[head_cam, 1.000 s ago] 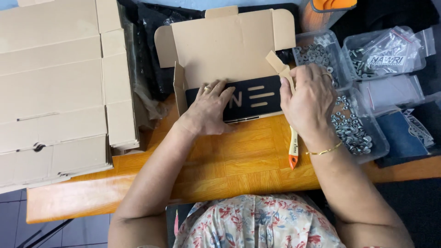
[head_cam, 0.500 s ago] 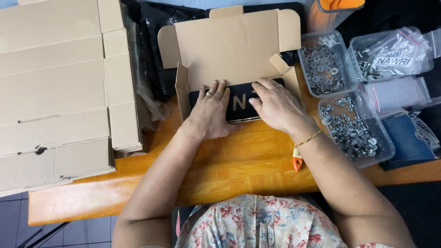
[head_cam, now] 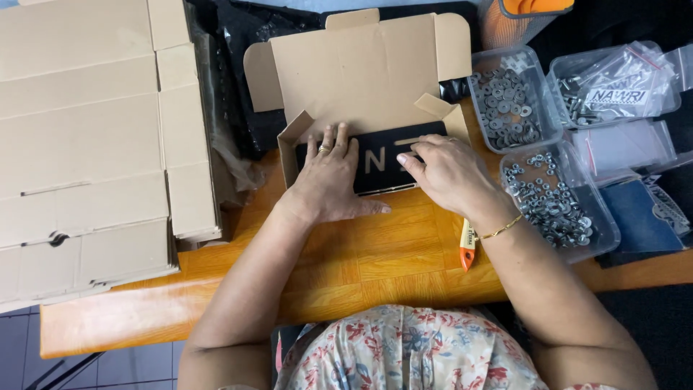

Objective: Folding a cardboard box, brushing a metal plate and a foam insert, and placing them inside the box for packaging.

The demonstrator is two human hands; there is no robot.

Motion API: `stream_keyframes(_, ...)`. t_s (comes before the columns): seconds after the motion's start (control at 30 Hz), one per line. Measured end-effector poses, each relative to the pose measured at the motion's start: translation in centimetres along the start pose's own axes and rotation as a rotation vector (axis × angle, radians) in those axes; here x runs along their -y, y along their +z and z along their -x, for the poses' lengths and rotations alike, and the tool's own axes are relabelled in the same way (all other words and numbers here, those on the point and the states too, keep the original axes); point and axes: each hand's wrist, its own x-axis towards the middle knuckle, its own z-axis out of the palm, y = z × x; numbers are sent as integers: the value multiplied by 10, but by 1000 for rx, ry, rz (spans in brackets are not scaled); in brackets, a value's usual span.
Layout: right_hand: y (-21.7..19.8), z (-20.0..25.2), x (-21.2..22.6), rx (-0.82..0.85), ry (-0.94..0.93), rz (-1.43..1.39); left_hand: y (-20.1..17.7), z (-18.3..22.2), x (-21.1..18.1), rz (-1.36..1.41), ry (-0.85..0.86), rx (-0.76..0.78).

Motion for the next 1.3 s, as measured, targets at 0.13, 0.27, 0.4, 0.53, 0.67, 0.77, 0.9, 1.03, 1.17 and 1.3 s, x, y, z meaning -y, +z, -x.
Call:
stream_keyframes(0.13, 1, 0, 1, 7, -5, -11, -3, 3, 4, 6, -68, 42)
stream_keyframes(0.27, 1, -3, 2, 38, 30, 56, 10, -2, 9, -9, -100, 54)
stream_keyframes(0.4, -3, 1, 8, 15, 13, 30, 26, -11, 12, -53, -65, -16)
stream_keyframes(0.53, 15, 6, -8, -219, -95, -7, 26, -9, 11, -99, -65, -39)
stream_keyframes(0.67, 8, 13, -32, -805, -184, 92, 10, 0, -1, -121, -88, 38)
stream_keyframes(0.77, -22, 23, -24, -827, -1, 103, 17, -2, -1, -103, -66, 81)
stream_keyframes(0.9, -16, 7, -25, -498, 341, -30, 24, -5, 1, -89, -53, 92)
stream_keyframes(1.03, 22, -13, -56, -393, 276, -1, 29, -11, 7, -83, -55, 61)
stream_keyframes(1.17, 9, -12, -40, -700, 127, 15, 29, -13, 8, -203, -70, -76)
stream_keyframes(1.3, 8, -29, -41, -637, 156, -30, 41, -26, 31, -231, -85, -200)
